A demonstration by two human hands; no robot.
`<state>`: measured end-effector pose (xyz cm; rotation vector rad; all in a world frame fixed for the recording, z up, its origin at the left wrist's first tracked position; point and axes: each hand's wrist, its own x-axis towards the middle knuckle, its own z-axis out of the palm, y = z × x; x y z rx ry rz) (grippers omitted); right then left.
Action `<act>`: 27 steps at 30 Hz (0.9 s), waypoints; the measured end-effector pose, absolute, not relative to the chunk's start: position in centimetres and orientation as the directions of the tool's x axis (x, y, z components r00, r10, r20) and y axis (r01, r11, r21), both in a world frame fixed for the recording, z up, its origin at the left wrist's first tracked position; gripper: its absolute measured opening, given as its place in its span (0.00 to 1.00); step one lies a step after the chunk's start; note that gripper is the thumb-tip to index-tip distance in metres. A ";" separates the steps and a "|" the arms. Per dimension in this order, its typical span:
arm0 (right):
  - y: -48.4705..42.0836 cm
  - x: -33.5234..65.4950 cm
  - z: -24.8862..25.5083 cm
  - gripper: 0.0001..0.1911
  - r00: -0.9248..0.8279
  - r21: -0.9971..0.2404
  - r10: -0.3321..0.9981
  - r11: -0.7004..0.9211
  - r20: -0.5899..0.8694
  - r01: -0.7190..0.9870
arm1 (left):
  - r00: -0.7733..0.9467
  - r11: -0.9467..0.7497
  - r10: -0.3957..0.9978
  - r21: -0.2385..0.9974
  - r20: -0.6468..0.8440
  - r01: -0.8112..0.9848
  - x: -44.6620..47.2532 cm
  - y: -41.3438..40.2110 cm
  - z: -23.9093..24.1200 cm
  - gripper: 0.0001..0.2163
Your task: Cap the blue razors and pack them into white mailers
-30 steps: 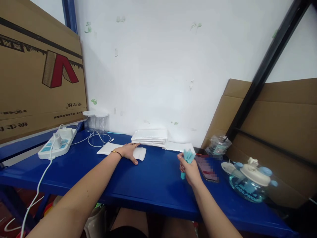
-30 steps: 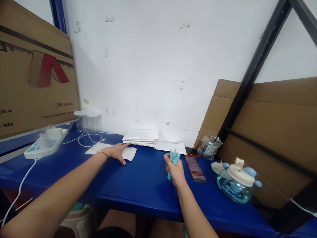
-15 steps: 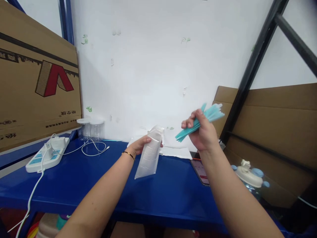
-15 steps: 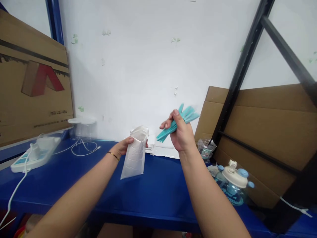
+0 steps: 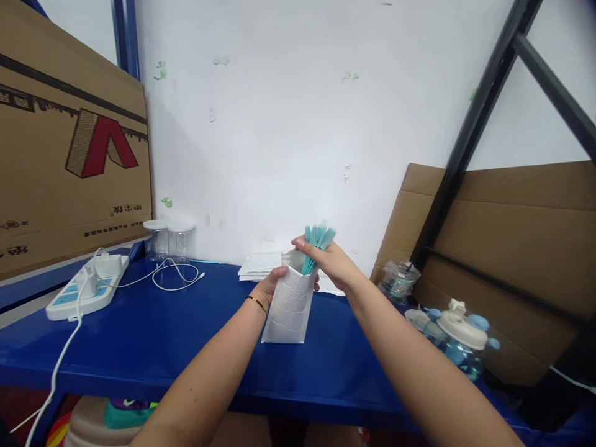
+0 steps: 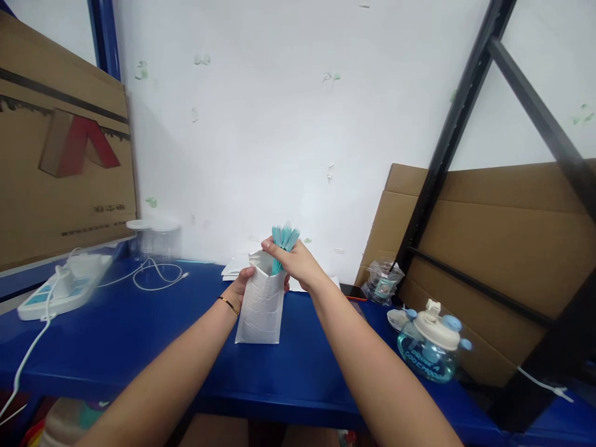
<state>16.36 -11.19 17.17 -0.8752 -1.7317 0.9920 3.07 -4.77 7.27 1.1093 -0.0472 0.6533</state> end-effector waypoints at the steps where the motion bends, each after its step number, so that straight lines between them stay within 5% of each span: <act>1: -11.0 16.4 16.9 0.20 -0.345 -0.900 0.872 0.414 0.347 0.140 | 0.806 0.286 0.467 0.801 0.364 -0.527 3.0 -4.8 7.2 0.34; 12: -10.5 16.7 15.9 0.17 -0.383 -0.876 0.854 0.446 0.353 0.186 | 0.794 0.313 0.460 0.764 0.399 -0.565 3.3 -5.1 7.1 0.34; 22: -9.8 18.7 15.9 0.12 -0.220 -0.705 0.756 0.655 0.617 0.273 | 0.647 0.014 0.733 0.947 0.210 -0.322 0.1 -4.6 5.2 0.21; 27: -10.5 20.0 15.5 0.17 -0.399 -0.688 0.725 0.677 0.562 0.262 | 0.650 0.121 0.739 0.914 0.177 -0.386 0.8 -4.7 4.2 0.18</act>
